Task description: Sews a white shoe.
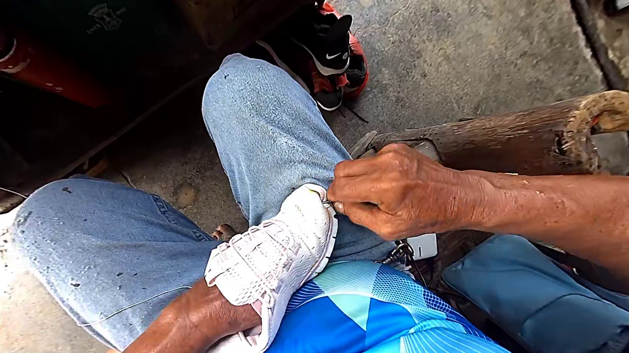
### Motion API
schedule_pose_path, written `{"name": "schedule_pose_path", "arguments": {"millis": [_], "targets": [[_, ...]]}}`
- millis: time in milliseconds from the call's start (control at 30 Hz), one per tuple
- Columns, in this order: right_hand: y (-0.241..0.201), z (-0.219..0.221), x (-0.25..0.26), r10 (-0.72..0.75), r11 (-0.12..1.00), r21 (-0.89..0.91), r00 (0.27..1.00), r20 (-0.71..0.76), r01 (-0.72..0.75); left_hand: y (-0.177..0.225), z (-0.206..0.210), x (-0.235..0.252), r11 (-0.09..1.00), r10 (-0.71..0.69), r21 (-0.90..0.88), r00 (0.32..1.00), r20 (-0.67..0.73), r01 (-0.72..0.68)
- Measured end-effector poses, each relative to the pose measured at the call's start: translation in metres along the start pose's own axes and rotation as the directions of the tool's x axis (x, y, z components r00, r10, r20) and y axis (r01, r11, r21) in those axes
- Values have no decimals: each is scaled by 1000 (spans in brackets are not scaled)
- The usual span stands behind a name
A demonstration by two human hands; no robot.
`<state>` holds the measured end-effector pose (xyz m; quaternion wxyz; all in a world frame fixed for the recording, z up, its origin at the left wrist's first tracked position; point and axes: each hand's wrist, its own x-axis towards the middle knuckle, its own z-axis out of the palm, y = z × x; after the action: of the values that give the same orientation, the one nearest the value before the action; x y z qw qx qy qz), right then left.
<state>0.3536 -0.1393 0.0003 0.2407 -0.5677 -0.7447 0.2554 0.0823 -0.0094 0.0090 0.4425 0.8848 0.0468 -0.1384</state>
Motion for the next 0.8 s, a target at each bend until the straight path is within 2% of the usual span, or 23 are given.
{"name": "schedule_pose_path", "arguments": {"millis": [67, 133, 300, 400, 500, 600, 800], "targets": [[0, 0, 0, 2, 1000, 12, 1000, 3, -2, -1, 0, -3, 999, -23, -30, 1000, 1, 23], [1, -1, -1, 9, 995, 102, 1000, -1, -9, -4, 2, -11, 997, -57, -57, 998, -20, 55], [-10, -5, -18, 55, 953, 299, 998, -27, -45, -10, 6, -33, 997, -53, 59, 994, -95, 59], [-24, -13, -24, 53, 963, 267, 993, -104, -23, -6, -3, -33, 992, -27, 114, 988, -149, 45], [-26, -14, -27, 48, 987, 162, 985, -165, -21, -11, -3, -19, 992, -39, 112, 992, -119, 53], [-22, -4, -30, 66, 997, 54, 985, -162, -58, -32, 18, -12, 983, 37, 182, 990, -135, -12], [-22, 3, -28, 91, 993, 84, 989, -119, -81, -18, 15, -28, 970, -35, 234, 993, -115, 61]]}}
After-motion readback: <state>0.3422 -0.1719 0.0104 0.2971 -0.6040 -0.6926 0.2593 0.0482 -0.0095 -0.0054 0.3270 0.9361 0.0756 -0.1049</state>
